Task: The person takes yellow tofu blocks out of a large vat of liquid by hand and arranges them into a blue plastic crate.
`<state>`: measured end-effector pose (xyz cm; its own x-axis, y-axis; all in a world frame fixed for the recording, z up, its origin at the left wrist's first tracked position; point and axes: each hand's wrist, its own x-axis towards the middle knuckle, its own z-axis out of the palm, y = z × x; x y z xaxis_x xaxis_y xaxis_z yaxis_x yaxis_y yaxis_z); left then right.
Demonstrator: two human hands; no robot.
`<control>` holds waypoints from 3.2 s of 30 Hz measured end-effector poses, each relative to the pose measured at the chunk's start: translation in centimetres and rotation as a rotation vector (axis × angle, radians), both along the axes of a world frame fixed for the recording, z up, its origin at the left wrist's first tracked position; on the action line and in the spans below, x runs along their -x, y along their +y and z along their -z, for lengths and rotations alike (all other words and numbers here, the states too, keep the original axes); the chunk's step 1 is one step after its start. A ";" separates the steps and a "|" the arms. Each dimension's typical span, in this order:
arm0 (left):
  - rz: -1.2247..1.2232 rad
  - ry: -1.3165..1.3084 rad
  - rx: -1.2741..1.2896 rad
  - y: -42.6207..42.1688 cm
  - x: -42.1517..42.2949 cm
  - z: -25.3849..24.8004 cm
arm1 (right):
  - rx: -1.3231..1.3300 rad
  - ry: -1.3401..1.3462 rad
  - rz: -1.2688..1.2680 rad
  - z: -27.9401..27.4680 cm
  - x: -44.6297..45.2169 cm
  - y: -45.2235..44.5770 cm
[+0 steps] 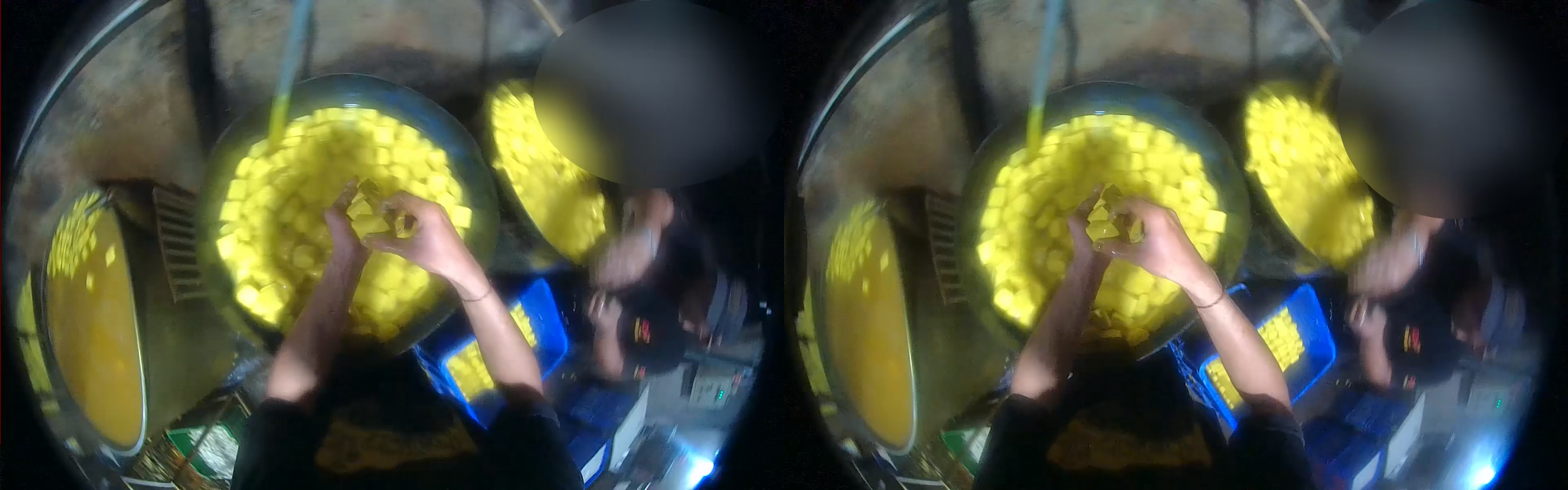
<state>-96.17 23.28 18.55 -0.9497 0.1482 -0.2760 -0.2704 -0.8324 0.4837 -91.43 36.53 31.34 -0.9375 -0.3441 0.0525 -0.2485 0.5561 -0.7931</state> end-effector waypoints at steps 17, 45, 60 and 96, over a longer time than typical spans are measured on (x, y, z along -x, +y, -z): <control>0.949 -0.117 0.292 30.9 -22.1 -0.2 | 1.307 -0.588 1.296 19.5 -36.2 28.1; 1.369 1.445 1.887 35.2 -38.3 36.0 | 0.059 -0.495 1.396 52.8 -45.4 26.7; 1.382 1.537 1.804 32.4 -36.6 38.6 | -0.073 -0.682 0.993 51.4 -45.7 28.0; 0.279 0.849 1.835 1.0 -7.6 -0.4 | -0.122 0.251 -0.033 5.7 -5.6 10.5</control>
